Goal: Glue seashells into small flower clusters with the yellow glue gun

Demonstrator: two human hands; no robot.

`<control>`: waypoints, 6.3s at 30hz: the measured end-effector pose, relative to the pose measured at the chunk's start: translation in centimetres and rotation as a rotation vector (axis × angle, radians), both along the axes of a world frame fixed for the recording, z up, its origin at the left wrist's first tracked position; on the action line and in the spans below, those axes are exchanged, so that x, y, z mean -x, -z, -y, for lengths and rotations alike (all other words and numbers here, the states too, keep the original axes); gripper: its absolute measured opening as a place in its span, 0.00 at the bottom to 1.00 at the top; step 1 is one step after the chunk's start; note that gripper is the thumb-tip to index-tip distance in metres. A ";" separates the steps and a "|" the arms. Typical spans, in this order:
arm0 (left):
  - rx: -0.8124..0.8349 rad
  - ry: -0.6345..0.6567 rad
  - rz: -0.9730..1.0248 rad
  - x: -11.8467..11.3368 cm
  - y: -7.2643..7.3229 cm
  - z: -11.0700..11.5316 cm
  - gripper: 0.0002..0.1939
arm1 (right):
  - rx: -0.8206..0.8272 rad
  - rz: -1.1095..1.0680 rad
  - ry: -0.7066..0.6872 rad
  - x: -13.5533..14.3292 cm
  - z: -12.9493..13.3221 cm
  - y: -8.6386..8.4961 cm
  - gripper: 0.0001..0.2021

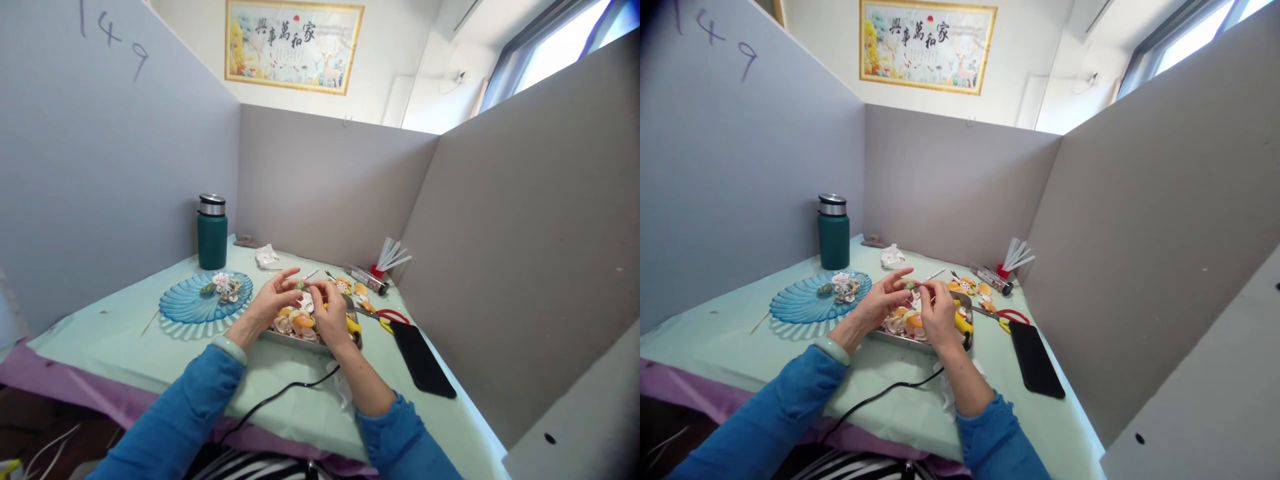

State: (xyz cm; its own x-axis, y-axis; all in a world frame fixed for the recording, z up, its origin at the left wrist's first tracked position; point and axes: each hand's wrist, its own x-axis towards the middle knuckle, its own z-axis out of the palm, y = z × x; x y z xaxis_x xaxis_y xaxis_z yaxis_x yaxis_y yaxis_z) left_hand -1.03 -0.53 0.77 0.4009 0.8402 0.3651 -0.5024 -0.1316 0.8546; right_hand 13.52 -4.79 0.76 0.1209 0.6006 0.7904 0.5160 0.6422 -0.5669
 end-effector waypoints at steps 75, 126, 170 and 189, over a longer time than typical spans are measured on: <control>-0.063 -0.062 -0.006 0.0 -0.1 0.1 0.34 | 0.024 0.085 0.041 0.1 -0.4 0.6 0.06; -0.408 -0.502 -1.021 3.5 -1.4 -3.4 0.25 | 0.173 0.591 0.294 -6.7 0.4 0.0 0.07; -0.931 -0.250 -1.544 -0.4 -0.6 -6.8 0.31 | 0.456 0.763 0.359 -7.8 0.4 0.6 0.13; -0.690 -0.500 -1.322 2.4 -1.5 -5.0 0.26 | 0.496 0.804 0.393 -7.6 0.7 0.3 0.16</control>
